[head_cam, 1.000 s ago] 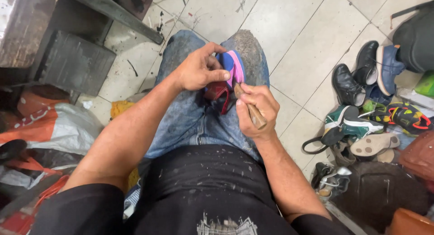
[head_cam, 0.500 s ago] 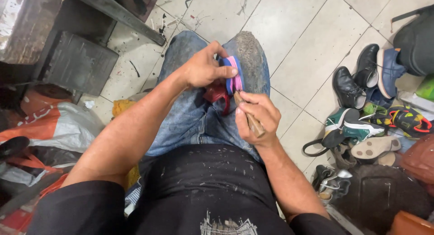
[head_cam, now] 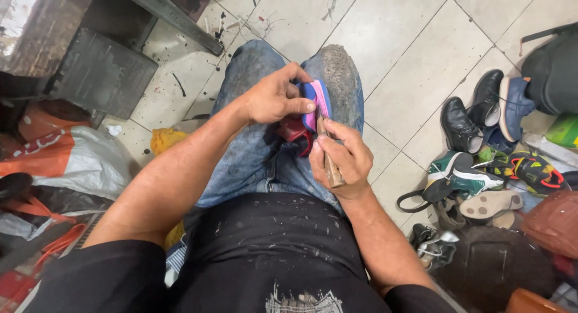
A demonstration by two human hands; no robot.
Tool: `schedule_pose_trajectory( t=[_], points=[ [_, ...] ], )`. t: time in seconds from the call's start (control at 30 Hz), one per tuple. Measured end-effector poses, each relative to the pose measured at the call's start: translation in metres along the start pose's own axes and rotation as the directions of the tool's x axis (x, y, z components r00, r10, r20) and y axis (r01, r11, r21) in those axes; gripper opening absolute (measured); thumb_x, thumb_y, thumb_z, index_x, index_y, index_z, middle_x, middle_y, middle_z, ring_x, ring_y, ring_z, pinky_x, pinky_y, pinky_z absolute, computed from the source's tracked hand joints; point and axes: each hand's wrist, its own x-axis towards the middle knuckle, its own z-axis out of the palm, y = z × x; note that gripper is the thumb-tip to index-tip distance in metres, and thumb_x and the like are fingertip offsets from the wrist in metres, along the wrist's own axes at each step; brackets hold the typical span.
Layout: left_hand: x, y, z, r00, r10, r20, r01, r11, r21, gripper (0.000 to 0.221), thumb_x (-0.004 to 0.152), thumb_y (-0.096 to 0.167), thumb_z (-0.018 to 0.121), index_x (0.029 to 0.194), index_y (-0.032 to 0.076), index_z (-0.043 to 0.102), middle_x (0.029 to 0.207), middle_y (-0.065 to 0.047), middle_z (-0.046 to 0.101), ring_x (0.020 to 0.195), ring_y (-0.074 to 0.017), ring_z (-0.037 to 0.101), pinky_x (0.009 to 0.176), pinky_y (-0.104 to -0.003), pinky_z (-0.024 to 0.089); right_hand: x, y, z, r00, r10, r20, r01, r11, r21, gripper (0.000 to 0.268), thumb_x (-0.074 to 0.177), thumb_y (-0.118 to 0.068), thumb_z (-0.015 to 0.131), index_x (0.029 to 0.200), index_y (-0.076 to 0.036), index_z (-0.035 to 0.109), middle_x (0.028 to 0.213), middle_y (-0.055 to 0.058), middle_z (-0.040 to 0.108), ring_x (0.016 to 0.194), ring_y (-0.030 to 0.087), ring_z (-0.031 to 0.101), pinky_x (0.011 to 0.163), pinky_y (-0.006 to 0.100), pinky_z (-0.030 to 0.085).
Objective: Trimming the excess material from a shoe sole using a hand knife and then smoothing the edges on a grinding machine.
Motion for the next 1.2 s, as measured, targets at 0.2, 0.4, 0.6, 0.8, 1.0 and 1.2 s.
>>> schedule_pose_trajectory(
  t=[0.2, 0.4, 0.6, 0.8, 1.0, 1.2],
  points=[
    [0.005, -0.011, -0.004, 1.0, -0.015, -0.012, 0.016, 0.999, 0.051, 0.051, 0.087, 0.029, 0.084, 0.127, 0.014, 0.056, 0.068, -0.004, 0.07, 0.06, -0.0155, 0.066, 0.058, -0.028, 0.054, 0.01, -0.001, 0.001, 0.995, 0.074, 0.073, -0.073, 0.997, -0.015, 0.001, 0.088, -0.002, 0.072, 0.089, -0.001, 0.072, 0.102, 0.02, 0.073, 0.08, 0.038, 0.076, 0.064, 0.04, 0.064],
    [0.013, -0.022, -0.006, 1.0, -0.015, -0.018, 0.017, 0.996, 0.086, 0.052, 0.088, 0.031, 0.084, 0.127, 0.013, 0.056, 0.068, -0.004, 0.071, 0.062, -0.0156, 0.066, 0.06, -0.029, 0.054, 0.019, 0.01, -0.008, 0.97, 0.147, 0.194, -0.15, 0.989, -0.003, 0.002, 0.086, -0.004, 0.073, 0.087, -0.005, 0.071, 0.098, 0.013, 0.071, 0.079, 0.036, 0.076, 0.064, 0.04, 0.064],
    [0.008, -0.02, -0.001, 1.0, 0.021, -0.006, -0.021, 0.992, 0.122, 0.054, 0.087, 0.028, 0.085, 0.129, 0.013, 0.054, 0.07, -0.004, 0.072, 0.064, -0.016, 0.068, 0.063, -0.029, 0.054, 0.011, 0.015, -0.019, 0.943, 0.235, 0.235, -0.259, 0.963, 0.074, 0.003, 0.085, -0.003, 0.073, 0.085, -0.005, 0.071, 0.096, 0.013, 0.072, 0.081, 0.036, 0.076, 0.064, 0.039, 0.062],
    [0.003, -0.019, 0.004, 0.999, 0.038, 0.009, -0.039, 0.993, 0.107, 0.057, 0.086, 0.026, 0.085, 0.13, 0.012, 0.051, 0.072, -0.005, 0.072, 0.065, -0.0169, 0.068, 0.064, -0.031, 0.055, -0.01, 0.004, -0.028, 0.927, 0.276, 0.253, -0.303, 0.95, 0.071, 0.004, 0.083, -0.003, 0.073, 0.086, -0.005, 0.071, 0.096, 0.014, 0.071, 0.078, 0.038, 0.075, 0.064, 0.04, 0.061],
    [-0.007, -0.022, 0.001, 0.996, 0.077, 0.051, -0.08, 0.996, 0.05, 0.057, 0.09, 0.023, 0.082, 0.135, 0.013, 0.049, 0.079, -0.006, 0.073, 0.068, -0.015, 0.065, 0.066, -0.028, 0.052, -0.016, -0.013, -0.025, 0.986, 0.145, 0.079, -0.154, 0.982, 0.113, 0.002, 0.083, -0.005, 0.074, 0.083, -0.005, 0.076, 0.1, 0.018, 0.075, 0.072, 0.033, 0.076, 0.062, 0.034, 0.061],
    [-0.008, -0.024, -0.001, 0.993, 0.104, 0.058, -0.107, 0.993, 0.05, 0.057, 0.09, 0.024, 0.082, 0.135, 0.013, 0.049, 0.079, -0.006, 0.074, 0.067, -0.0146, 0.065, 0.065, -0.028, 0.052, -0.005, -0.007, -0.005, 1.0, 0.019, 0.022, -0.019, 1.0, 0.005, 0.001, 0.085, -0.003, 0.073, 0.085, -0.004, 0.074, 0.103, 0.02, 0.075, 0.071, 0.034, 0.075, 0.059, 0.035, 0.061]
  ],
)
